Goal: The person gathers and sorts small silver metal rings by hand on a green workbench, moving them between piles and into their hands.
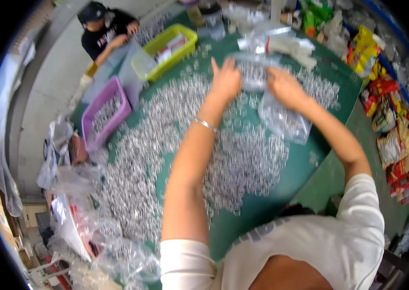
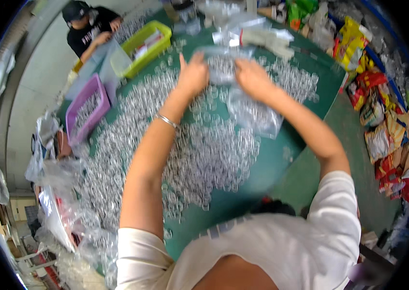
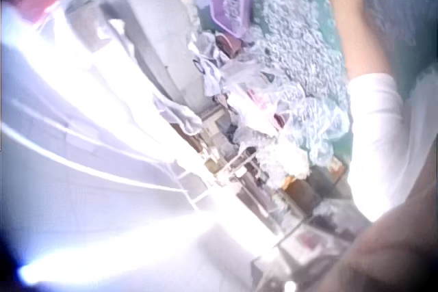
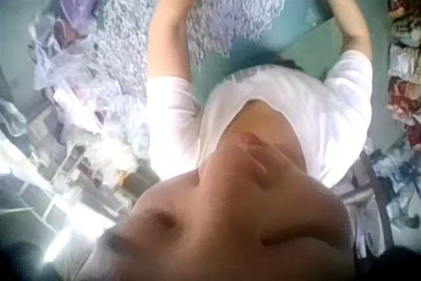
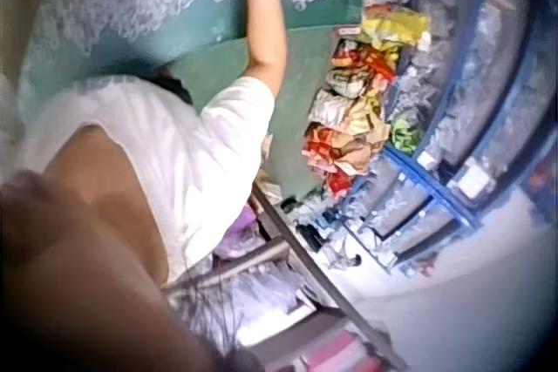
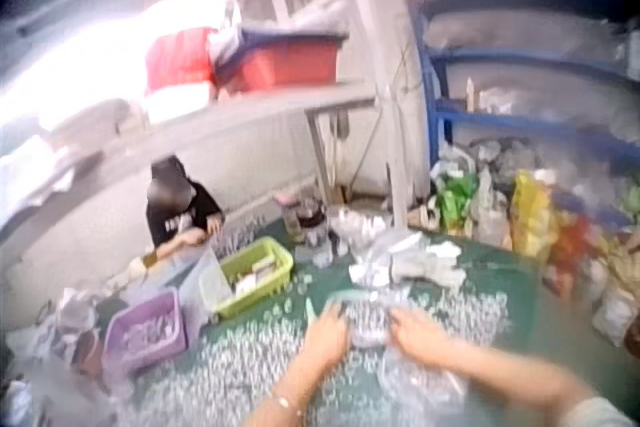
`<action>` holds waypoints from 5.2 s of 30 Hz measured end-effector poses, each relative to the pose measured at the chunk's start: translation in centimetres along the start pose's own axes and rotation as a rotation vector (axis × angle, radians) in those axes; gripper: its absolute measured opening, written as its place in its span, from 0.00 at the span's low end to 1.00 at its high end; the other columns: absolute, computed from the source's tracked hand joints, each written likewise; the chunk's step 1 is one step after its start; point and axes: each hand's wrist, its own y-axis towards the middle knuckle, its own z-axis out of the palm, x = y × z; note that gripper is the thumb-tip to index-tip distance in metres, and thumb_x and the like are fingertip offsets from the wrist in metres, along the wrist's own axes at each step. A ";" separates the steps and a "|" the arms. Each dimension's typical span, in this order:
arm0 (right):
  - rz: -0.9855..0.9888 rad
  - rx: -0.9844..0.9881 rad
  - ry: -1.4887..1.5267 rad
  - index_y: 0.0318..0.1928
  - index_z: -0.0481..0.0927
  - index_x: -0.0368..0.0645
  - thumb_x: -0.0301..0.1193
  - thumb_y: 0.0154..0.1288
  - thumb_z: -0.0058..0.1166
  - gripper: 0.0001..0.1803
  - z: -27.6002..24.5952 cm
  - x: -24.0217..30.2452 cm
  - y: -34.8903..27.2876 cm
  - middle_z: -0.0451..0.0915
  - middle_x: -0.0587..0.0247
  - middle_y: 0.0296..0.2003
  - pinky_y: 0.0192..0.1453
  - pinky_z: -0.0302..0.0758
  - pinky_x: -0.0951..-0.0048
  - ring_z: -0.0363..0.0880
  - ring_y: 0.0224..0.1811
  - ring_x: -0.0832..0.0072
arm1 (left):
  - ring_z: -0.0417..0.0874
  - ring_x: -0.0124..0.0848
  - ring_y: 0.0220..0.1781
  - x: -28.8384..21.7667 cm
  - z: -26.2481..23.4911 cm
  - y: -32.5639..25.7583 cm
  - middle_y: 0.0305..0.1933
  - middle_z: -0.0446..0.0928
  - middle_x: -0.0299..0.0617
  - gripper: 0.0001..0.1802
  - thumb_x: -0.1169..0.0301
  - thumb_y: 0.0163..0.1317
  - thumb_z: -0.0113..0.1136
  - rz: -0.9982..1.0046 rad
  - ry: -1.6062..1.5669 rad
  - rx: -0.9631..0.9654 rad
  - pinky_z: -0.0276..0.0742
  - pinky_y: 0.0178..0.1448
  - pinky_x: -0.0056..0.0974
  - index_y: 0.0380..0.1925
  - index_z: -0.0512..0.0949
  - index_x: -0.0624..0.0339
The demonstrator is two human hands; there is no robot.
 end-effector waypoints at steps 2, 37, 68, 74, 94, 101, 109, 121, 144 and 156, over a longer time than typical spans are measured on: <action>-0.013 -0.242 0.112 0.37 0.74 0.34 0.27 0.55 0.53 0.10 -2.2 1.9 -0.5 0.71 0.50 0.47 0.52 0.68 0.60 0.71 0.49 0.56 | 0.71 0.42 0.57 -1.0 -2.0 -1.6 0.48 0.74 0.46 0.09 0.74 0.53 0.51 0.026 -0.256 -0.225 0.47 0.64 0.67 0.34 0.76 0.61; -0.005 -0.116 0.757 0.33 0.79 0.40 0.25 0.48 0.58 0.08 -5.4 18.2 -15.1 0.74 0.62 0.35 0.44 0.66 0.66 0.71 0.39 0.65 | 0.64 0.52 0.59 -10.2 -13.9 -33.7 0.58 0.64 0.54 0.23 0.84 0.45 0.50 -0.779 -0.118 0.009 0.58 0.63 0.50 0.46 0.72 0.63; -0.161 0.064 0.537 0.35 0.75 0.42 0.30 0.48 0.60 0.13 -1.4 23.2 -10.8 0.71 0.62 0.35 0.44 0.63 0.68 0.67 0.42 0.66 | 0.70 0.49 0.54 -11.2 -12.1 -34.2 0.56 0.65 0.53 0.21 0.89 0.52 0.44 -0.843 -0.045 -0.238 0.62 0.59 0.45 0.44 0.75 0.60; 0.534 0.402 1.935 0.38 0.73 0.40 0.21 0.57 0.51 0.07 -3.0 21.0 -10.9 0.75 0.65 0.33 0.33 0.66 0.80 0.73 0.31 0.78 | 0.73 0.36 0.48 -11.3 -10.6 -31.2 0.46 0.73 0.38 0.14 0.75 0.52 0.60 -0.682 -0.132 -0.168 0.56 0.54 0.42 0.41 0.77 0.57; 0.712 0.588 2.291 0.30 0.71 0.41 0.32 0.64 0.51 0.09 -2.8 20.7 -5.2 0.74 0.69 0.28 0.18 0.59 0.81 0.66 0.23 0.82 | 0.72 0.37 0.37 -7.6 -9.9 -29.6 0.36 0.69 0.46 0.11 0.83 0.57 0.50 -0.755 -0.540 -0.219 0.70 0.41 0.39 0.41 0.71 0.64; -0.205 0.177 0.563 0.30 0.80 0.42 0.28 0.51 0.54 0.06 0.5 23.9 -3.2 0.79 0.56 0.28 0.27 0.72 0.63 0.77 0.26 0.59 | 0.71 0.38 0.36 -7.9 -8.4 -28.5 0.35 0.68 0.44 0.13 0.72 0.47 0.65 -0.640 -0.182 -0.068 0.63 0.40 0.39 0.33 0.75 0.62; 0.140 0.456 1.513 0.25 0.73 0.39 0.29 0.62 0.47 0.10 -1.5 22.8 -2.2 0.72 0.69 0.22 0.19 0.64 0.77 0.67 0.21 0.81 | 0.73 0.29 0.39 -5.7 -12.6 -31.3 0.38 0.74 0.44 0.09 0.71 0.57 0.54 -1.192 -2.063 -0.714 0.71 0.36 0.32 0.36 0.74 0.64; -0.196 0.268 0.566 0.33 0.78 0.42 0.29 0.52 0.54 0.07 1.0 25.7 -1.9 0.79 0.54 0.26 0.27 0.73 0.59 0.79 0.27 0.58 | 0.79 0.47 0.32 -5.2 -9.5 -28.0 0.35 0.76 0.48 0.09 0.69 0.48 0.65 -0.824 -0.208 0.068 0.73 0.34 0.46 0.29 0.79 0.60; 0.070 0.536 1.502 0.33 0.79 0.37 0.35 0.57 0.58 0.12 -2.4 25.8 -1.6 0.77 0.67 0.23 0.29 0.66 0.77 0.67 0.25 0.84 | 0.77 0.27 0.39 -6.0 -12.5 -32.7 0.38 0.78 0.40 0.08 0.73 0.61 0.53 -1.095 -2.125 -0.530 0.71 0.44 0.31 0.39 0.75 0.64; 0.173 0.524 1.471 0.30 0.77 0.38 0.30 0.56 0.56 0.07 -3.3 25.4 -2.8 0.70 0.72 0.18 0.24 0.62 0.79 0.63 0.20 0.86 | 0.76 0.31 0.43 -7.7 -12.9 -32.5 0.42 0.77 0.46 0.04 0.74 0.61 0.51 -1.185 -2.087 -0.631 0.71 0.47 0.34 0.34 0.74 0.61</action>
